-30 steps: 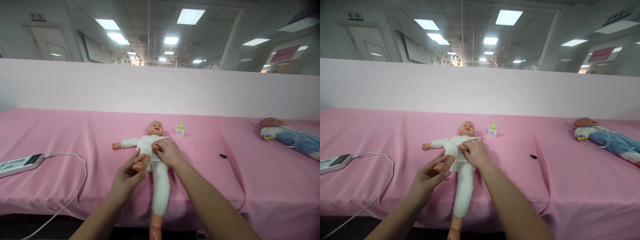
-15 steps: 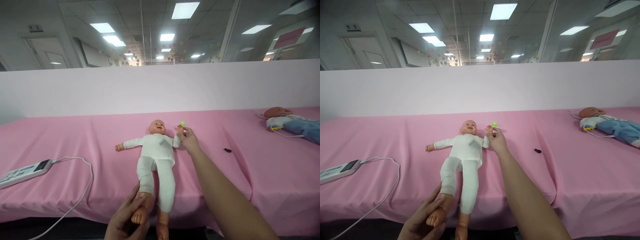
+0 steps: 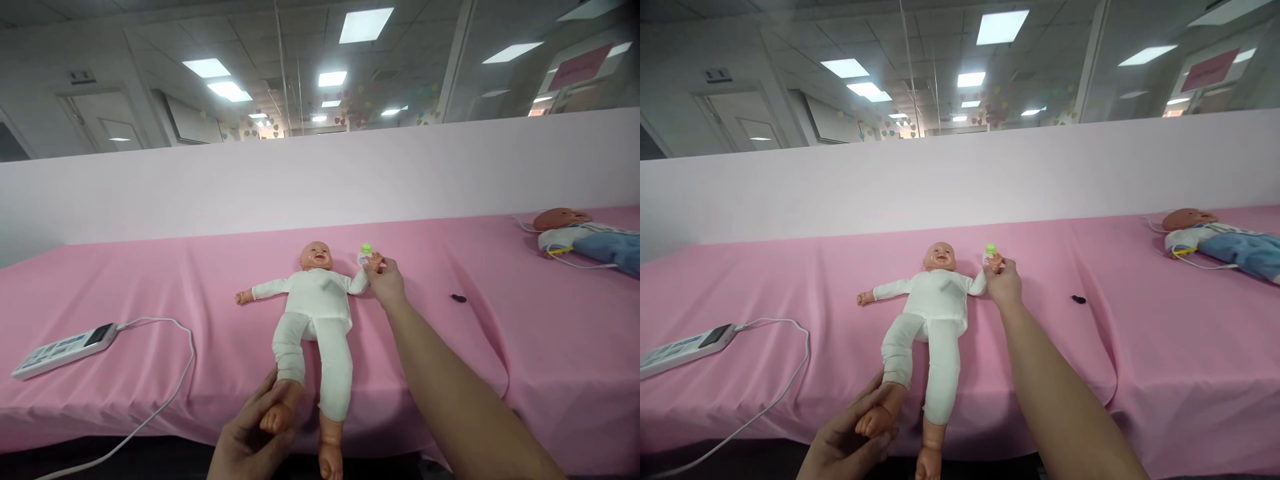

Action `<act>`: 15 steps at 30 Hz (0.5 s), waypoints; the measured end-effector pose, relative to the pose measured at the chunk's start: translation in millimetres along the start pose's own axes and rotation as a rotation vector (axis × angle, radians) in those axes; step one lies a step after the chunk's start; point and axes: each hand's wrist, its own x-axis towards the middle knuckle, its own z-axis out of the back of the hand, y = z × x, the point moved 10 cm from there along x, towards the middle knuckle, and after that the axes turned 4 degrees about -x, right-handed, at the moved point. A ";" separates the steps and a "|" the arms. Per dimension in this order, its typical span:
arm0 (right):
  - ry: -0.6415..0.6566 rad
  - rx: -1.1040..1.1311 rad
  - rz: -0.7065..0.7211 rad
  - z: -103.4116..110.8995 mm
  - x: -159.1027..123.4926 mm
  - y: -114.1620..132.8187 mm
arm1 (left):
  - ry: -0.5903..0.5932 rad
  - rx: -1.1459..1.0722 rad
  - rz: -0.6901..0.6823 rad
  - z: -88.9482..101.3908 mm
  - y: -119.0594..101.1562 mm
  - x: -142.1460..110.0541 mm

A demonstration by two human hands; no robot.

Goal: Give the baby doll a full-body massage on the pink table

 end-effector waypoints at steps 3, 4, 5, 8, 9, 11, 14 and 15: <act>0.067 -0.007 0.230 -17.9 -32.1 46.2 | 0.006 0.000 -0.045 -6.9 -22.0 14.6; 0.115 0.002 0.302 -26.4 -43.7 59.5 | 0.013 -0.018 -0.068 -10.8 -29.6 20.7; 0.171 -0.008 0.384 -35.6 -55.4 72.2 | 0.022 -0.043 -0.093 -14.9 -37.0 27.2; 0.298 -0.151 0.641 -57.5 -86.4 101.3 | 0.051 -0.125 -0.129 -26.0 -52.6 48.7; 0.319 -0.207 0.710 -61.9 -93.6 106.8 | 0.058 -0.151 -0.119 -29.0 -55.1 56.3; 0.349 -0.267 0.794 -65.8 -101.9 112.5 | 0.067 -0.195 -0.082 -34.2 -58.3 71.4; 0.373 -0.268 0.814 -65.1 -104.2 113.7 | 0.072 -0.247 -0.043 -40.7 -63.9 89.7; 0.366 -0.269 0.804 -64.0 -103.2 112.9 | 0.074 -0.256 -0.038 -42.7 -66.0 93.7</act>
